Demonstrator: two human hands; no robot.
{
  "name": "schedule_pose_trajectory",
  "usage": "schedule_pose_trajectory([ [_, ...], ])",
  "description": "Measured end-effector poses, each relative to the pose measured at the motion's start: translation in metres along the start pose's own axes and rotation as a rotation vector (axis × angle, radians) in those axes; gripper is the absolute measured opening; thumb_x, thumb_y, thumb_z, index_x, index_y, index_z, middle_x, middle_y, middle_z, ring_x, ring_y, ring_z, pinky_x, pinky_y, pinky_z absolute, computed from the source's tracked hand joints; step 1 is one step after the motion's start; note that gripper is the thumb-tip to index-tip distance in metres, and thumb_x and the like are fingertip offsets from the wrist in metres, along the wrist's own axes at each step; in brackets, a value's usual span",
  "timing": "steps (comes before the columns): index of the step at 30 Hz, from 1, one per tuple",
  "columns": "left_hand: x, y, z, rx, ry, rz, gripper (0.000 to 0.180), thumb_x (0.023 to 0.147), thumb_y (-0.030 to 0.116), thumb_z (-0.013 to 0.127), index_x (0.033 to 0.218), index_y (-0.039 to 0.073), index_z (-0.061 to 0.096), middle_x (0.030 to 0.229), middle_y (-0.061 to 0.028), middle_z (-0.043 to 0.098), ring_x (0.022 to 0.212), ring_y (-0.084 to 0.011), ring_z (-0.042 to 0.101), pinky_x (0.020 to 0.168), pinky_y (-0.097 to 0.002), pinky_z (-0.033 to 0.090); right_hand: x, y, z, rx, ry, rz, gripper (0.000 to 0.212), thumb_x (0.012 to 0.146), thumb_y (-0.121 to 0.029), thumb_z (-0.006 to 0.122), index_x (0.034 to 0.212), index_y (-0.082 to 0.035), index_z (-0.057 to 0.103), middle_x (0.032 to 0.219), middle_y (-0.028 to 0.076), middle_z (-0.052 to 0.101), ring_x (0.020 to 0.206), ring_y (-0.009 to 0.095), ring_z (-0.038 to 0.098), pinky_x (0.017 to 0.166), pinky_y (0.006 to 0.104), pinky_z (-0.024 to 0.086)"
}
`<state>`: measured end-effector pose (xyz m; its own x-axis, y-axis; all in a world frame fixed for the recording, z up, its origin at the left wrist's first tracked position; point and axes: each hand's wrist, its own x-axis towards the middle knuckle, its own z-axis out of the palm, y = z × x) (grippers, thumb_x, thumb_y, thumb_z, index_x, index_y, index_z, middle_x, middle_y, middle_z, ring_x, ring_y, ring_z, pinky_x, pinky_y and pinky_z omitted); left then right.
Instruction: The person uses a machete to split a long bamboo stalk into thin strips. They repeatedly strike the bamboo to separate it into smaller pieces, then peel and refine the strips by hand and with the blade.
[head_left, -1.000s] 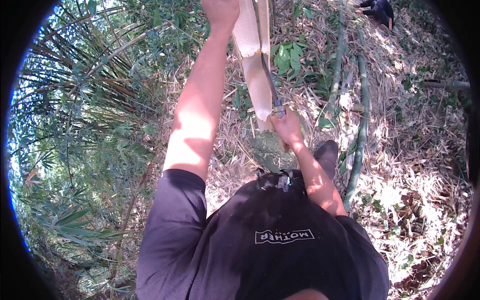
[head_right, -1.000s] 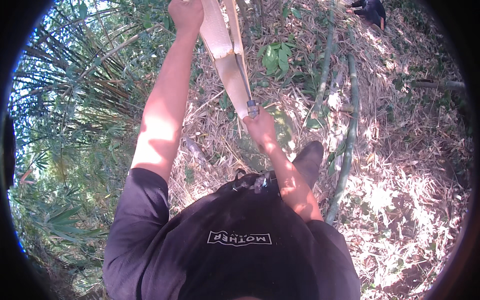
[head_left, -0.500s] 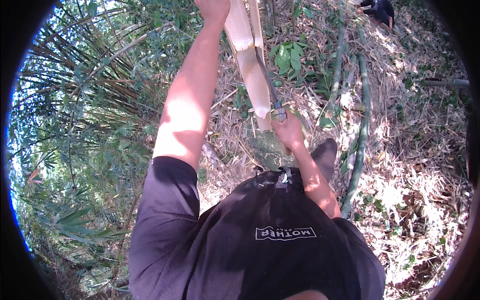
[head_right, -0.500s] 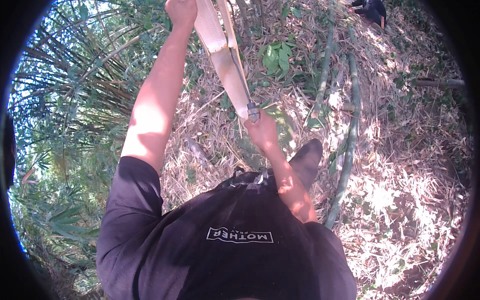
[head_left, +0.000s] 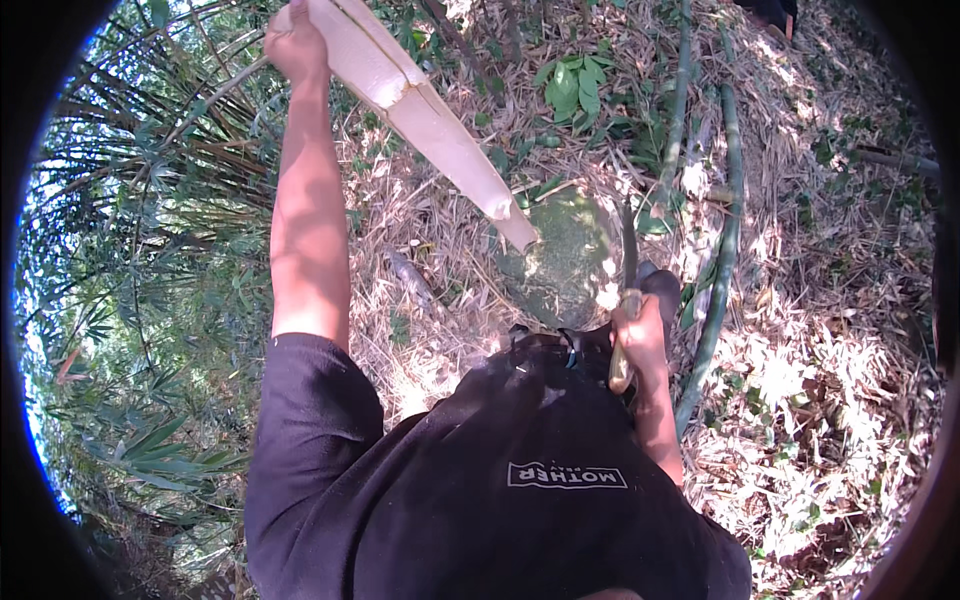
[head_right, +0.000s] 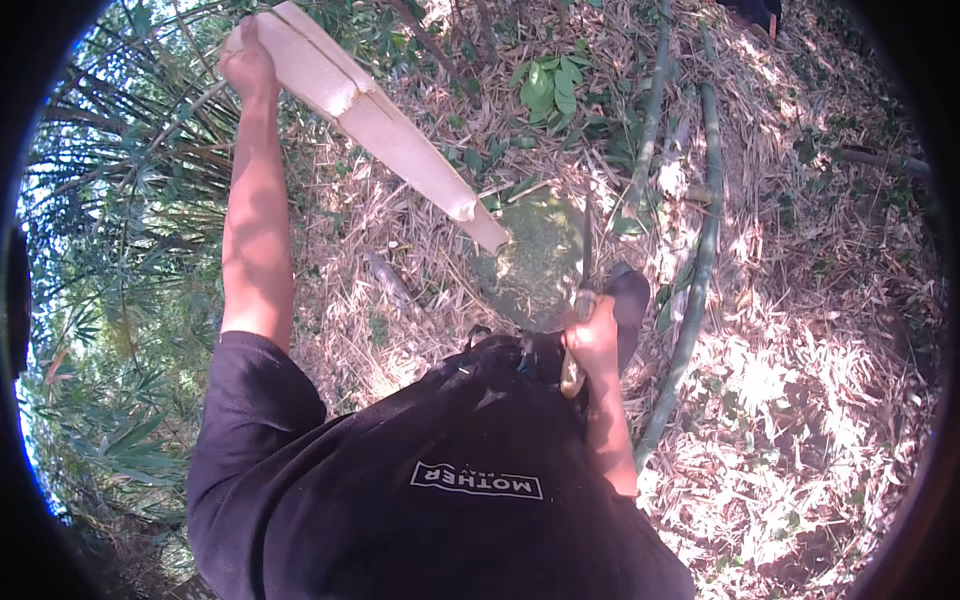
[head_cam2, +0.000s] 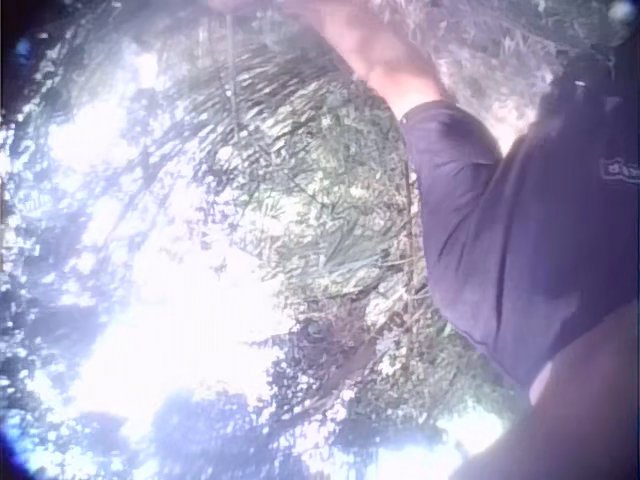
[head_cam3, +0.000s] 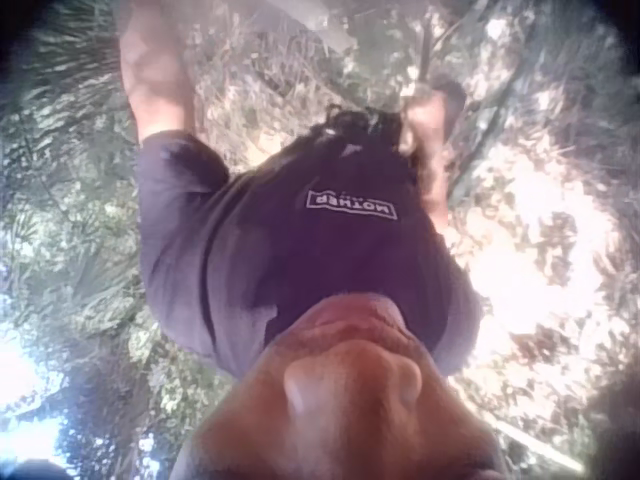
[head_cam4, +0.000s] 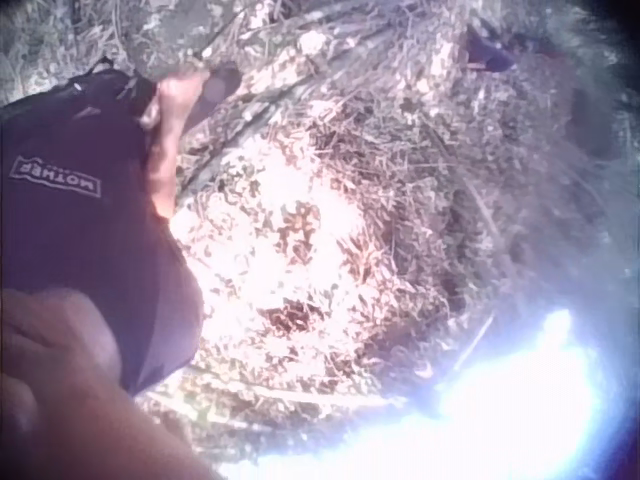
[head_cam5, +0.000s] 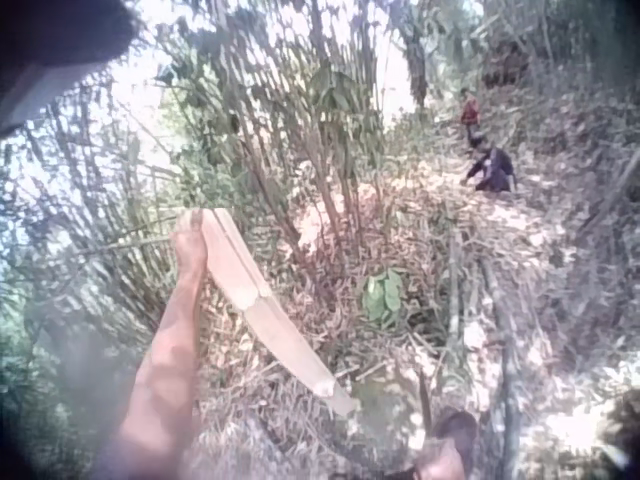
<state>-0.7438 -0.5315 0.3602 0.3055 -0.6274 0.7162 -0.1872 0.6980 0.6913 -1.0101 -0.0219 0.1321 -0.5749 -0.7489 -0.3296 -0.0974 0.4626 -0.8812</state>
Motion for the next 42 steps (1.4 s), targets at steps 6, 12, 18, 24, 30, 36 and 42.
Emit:
schedule_pose_trajectory([
  [6, -0.039, 0.032, -0.064, -0.052, 0.113, 0.057, 0.034, 0.098, 0.027, 0.069, 0.101, -0.007, 0.065, 0.087, -0.0128, 0.071, 0.072, -0.0191, 0.066, 0.063, -0.0321, 0.053, 0.057, -0.028, 0.054, 0.849, 0.022, -0.102, 0.02, 0.096, -0.003, 0.053, 0.114, -0.005, 0.045, 0.08, 0.008, 0.06, 0.061, 0.017, 0.06, 0.057, 0.0322, 0.052],
  [12, -0.063, 0.054, -0.137, 0.063, 0.263, 0.002, 0.035, 0.1, 0.027, 0.066, 0.1, -0.008, 0.061, 0.088, -0.0136, 0.071, 0.073, -0.0195, 0.067, 0.065, -0.0327, 0.056, 0.093, -0.005, 0.144, 0.529, -0.017, 0.011, 0.028, 0.087, -0.013, 0.066, 0.11, 0.0, 0.055, 0.079, 0.01, 0.062, 0.071, 0.017, 0.065, 0.064, 0.0323, 0.052],
  [18, -0.074, 0.066, -0.141, 0.021, 0.22, 0.055, 0.033, 0.102, 0.028, 0.064, 0.094, -0.004, 0.062, 0.083, -0.0104, 0.07, 0.072, -0.0175, 0.067, 0.062, -0.0311, 0.054, 0.116, 0.072, 0.215, 0.144, -0.166, -0.004, 0.023, 0.082, -0.006, 0.066, 0.101, 0.004, 0.057, 0.071, 0.009, 0.062, 0.049, 0.017, 0.06, 0.045, 0.0335, 0.048],
  [24, -0.087, 0.079, -0.139, 0.017, 0.239, 0.061, 0.032, 0.102, 0.028, 0.064, 0.091, -0.002, 0.063, 0.081, -0.0094, 0.069, 0.068, -0.0166, 0.066, 0.061, -0.0307, 0.054, 0.115, -0.027, 0.163, 0.48, -0.122, -0.057, 0.024, 0.083, -0.002, 0.064, 0.105, 0.002, 0.057, 0.072, 0.007, 0.062, 0.053, 0.016, 0.061, 0.049, 0.0319, 0.049],
  [30, -0.088, 0.08, -0.144, 0.007, 0.235, 0.035, 0.03, 0.103, 0.026, 0.063, 0.091, -0.002, 0.063, 0.082, -0.0092, 0.07, 0.067, -0.0155, 0.066, 0.06, -0.0309, 0.054, 0.169, -0.159, 0.091, 1.019, 0.35, -0.718, 0.035, 0.086, 0.002, 0.066, 0.118, 0.001, 0.051, 0.09, 0.011, 0.063, 0.07, 0.016, 0.063, 0.071, 0.0342, 0.056],
  [36, -0.085, 0.082, -0.142, -0.001, 0.193, 0.05, 0.028, 0.103, 0.026, 0.061, 0.092, 0.0, 0.063, 0.08, -0.0077, 0.068, 0.068, -0.0146, 0.065, 0.061, -0.0308, 0.054, 0.146, 0.076, 0.216, 0.05, -0.257, 0.067, 0.026, 0.081, -0.021, 0.071, 0.088, 0.003, 0.064, 0.066, 0.012, 0.065, 0.059, 0.021, 0.066, 0.061, 0.0359, 0.054],
  [42, -0.104, 0.091, -0.168, -0.041, 0.307, -0.003, 0.026, 0.103, 0.025, 0.062, 0.094, 0.0, 0.064, 0.082, -0.0067, 0.068, 0.069, -0.0154, 0.065, 0.061, -0.0321, 0.053, 0.117, 0.07, 0.21, -0.02, -0.402, 0.167, 0.023, 0.08, -0.018, 0.072, 0.081, 0.004, 0.066, 0.06, 0.011, 0.065, 0.049, 0.021, 0.064, 0.049, 0.0385, 0.051],
])
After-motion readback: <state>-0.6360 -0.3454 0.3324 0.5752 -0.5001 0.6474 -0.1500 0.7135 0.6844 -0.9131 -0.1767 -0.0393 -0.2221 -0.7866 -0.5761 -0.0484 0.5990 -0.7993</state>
